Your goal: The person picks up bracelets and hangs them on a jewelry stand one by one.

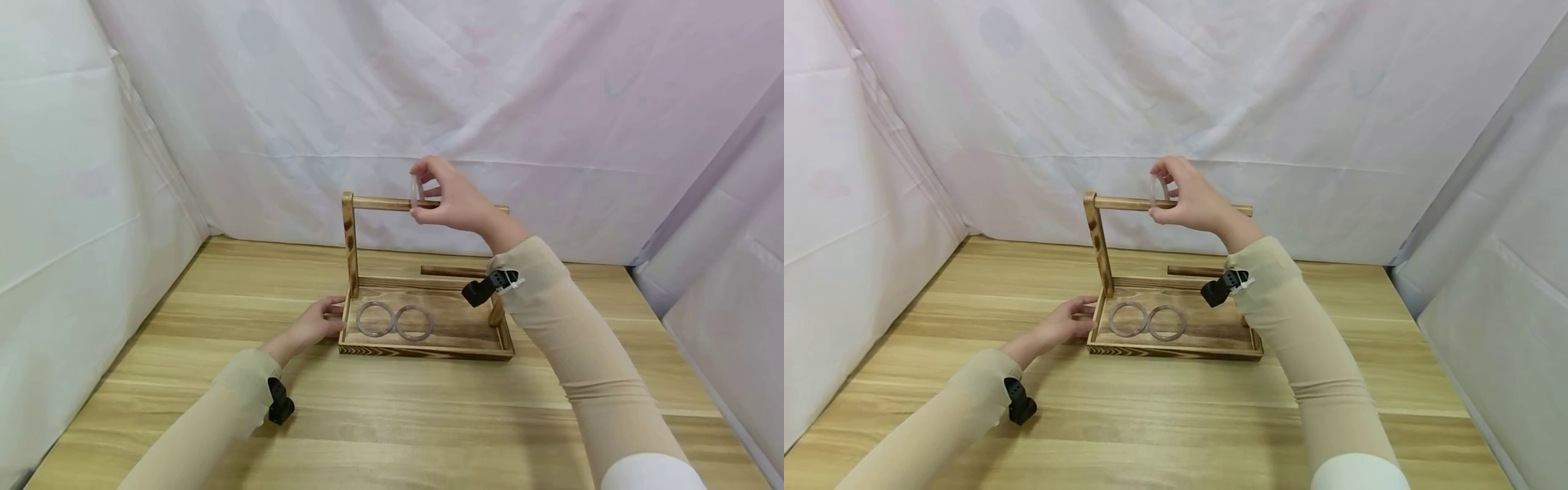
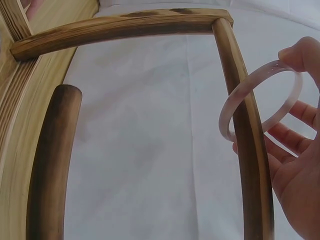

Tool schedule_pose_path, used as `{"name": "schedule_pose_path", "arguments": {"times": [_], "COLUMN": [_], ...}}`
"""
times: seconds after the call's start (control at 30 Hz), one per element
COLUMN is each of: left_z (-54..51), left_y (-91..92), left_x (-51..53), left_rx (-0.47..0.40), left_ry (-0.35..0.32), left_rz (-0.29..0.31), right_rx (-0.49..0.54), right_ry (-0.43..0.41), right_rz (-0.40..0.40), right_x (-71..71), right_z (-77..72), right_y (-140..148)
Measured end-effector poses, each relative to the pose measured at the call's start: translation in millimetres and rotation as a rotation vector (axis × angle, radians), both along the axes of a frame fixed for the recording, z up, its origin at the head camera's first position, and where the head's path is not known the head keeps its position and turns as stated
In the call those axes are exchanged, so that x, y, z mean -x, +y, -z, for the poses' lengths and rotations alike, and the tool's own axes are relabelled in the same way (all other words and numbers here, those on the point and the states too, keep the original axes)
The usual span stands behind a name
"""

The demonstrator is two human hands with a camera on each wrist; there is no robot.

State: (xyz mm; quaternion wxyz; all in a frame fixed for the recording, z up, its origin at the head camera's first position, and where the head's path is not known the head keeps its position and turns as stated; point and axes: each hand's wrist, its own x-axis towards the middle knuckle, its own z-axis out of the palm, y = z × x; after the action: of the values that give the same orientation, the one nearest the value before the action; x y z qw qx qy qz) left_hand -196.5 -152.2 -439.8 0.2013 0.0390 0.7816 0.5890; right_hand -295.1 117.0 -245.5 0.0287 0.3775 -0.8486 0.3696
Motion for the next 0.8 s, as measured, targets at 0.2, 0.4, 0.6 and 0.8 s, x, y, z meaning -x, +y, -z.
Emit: {"name": "schedule_pose_path", "arguments": {"times": [0.2, 0.4, 0.6, 0.8], "left_z": [-0.8, -0.4, -0.4, -0.3], "left_y": [0.0, 0.2, 0.5, 1.8], "left_x": [1.7, 1.5, 0.9, -0.1], "left_rx": [0.004, 0.017, 0.044, 0.038], "left_ry": [0.003, 0.004, 0.010, 0.003], "left_rz": [0.011, 0.016, 0.019, 0.014], "right_rx": [-0.014, -0.020, -0.027, -0.059], "right_ry": [-0.007, 0.010, 0.014, 0.023], "right_rz": [-0.014, -0.041, -0.069, -0.064], "right_x": [-1.1, -1.6, -2.8, -4.1], "right_z": [-0.4, 0.7, 0.5, 0.9], "right_y": [-7.8, -15.5, -22.8, -27.9]}}
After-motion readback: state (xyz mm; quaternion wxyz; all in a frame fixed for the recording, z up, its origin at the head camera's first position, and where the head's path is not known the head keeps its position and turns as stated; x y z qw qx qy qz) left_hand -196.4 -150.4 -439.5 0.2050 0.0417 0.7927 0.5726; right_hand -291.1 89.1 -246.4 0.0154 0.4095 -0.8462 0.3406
